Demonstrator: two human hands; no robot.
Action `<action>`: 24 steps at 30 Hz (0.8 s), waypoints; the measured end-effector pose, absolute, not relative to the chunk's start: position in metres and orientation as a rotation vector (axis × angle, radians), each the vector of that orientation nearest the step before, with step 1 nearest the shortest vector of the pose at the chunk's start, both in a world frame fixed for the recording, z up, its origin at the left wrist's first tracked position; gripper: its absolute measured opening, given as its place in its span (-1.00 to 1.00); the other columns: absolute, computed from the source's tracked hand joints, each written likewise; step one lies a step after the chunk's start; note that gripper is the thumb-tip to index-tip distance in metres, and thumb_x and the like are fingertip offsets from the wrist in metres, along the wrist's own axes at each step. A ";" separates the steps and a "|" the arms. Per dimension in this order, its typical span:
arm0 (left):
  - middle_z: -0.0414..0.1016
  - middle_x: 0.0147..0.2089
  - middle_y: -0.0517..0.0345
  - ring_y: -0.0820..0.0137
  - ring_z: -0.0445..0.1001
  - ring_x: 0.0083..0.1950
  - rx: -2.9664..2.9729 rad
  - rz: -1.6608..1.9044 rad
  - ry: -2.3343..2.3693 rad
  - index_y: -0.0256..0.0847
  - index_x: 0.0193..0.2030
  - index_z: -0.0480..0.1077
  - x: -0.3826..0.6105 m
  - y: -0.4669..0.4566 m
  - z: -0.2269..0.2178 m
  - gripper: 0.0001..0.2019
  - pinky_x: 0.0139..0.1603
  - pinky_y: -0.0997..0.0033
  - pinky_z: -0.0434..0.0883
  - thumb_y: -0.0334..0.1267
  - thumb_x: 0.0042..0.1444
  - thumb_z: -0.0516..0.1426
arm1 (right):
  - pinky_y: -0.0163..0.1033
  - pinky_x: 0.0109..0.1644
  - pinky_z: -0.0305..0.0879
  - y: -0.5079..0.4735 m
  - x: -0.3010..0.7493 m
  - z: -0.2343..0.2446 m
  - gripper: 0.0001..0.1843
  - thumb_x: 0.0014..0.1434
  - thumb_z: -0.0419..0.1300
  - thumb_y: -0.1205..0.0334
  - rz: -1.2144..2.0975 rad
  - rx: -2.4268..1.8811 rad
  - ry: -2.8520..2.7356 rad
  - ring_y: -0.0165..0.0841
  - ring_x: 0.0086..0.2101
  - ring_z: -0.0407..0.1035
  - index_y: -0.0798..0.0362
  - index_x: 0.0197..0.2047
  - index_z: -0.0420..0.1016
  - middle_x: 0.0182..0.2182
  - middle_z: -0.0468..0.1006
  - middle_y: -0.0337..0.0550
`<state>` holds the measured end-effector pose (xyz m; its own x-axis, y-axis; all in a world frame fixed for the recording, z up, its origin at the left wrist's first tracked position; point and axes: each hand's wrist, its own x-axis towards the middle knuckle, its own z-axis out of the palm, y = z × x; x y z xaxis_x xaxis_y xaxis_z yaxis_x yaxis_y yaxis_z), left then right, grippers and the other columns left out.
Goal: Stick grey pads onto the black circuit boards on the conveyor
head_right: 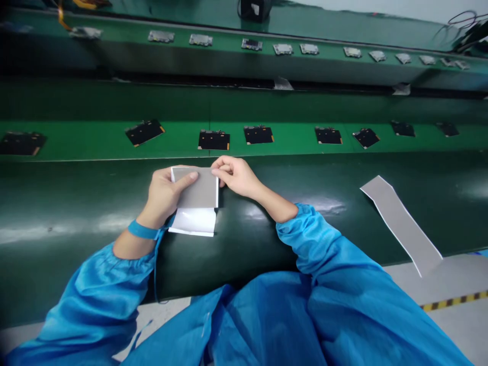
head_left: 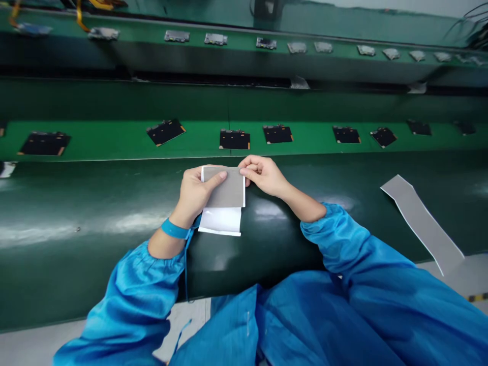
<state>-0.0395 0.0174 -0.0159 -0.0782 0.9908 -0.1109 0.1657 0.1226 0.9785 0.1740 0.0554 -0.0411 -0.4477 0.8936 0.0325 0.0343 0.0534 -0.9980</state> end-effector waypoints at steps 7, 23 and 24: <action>0.63 -0.38 0.10 0.37 0.46 -0.42 1.191 1.091 1.498 -0.27 -0.41 0.62 -0.042 0.018 -0.019 -0.63 -0.43 0.45 0.36 0.03 -0.12 0.46 | -0.29 -0.32 0.19 0.058 0.181 -0.040 -0.88 0.28 0.21 0.21 1.128 -0.932 -1.826 -0.47 -0.46 0.24 0.09 -0.21 0.48 -0.38 0.47 -0.26; 0.50 -0.48 0.18 0.43 0.34 -0.47 1.283 1.000 1.525 -0.26 -0.47 0.52 -0.039 0.018 -0.018 -0.65 -0.48 0.46 0.26 0.00 -0.10 0.43 | -0.27 -0.33 0.18 0.057 0.177 -0.037 -0.90 0.23 0.22 0.25 1.165 -0.972 -1.779 -0.47 -0.46 0.18 0.01 -0.18 0.39 -0.28 0.48 -0.24; 0.49 -0.49 0.19 0.44 0.32 -0.48 1.288 0.996 1.525 -0.26 -0.47 0.52 -0.039 0.017 -0.018 -0.65 -0.49 0.47 0.24 0.00 -0.10 0.43 | -0.27 -0.32 0.18 0.056 0.177 -0.038 -0.88 0.23 0.23 0.27 1.163 -0.971 -1.782 -0.47 -0.46 0.17 0.01 -0.16 0.39 -0.28 0.48 -0.25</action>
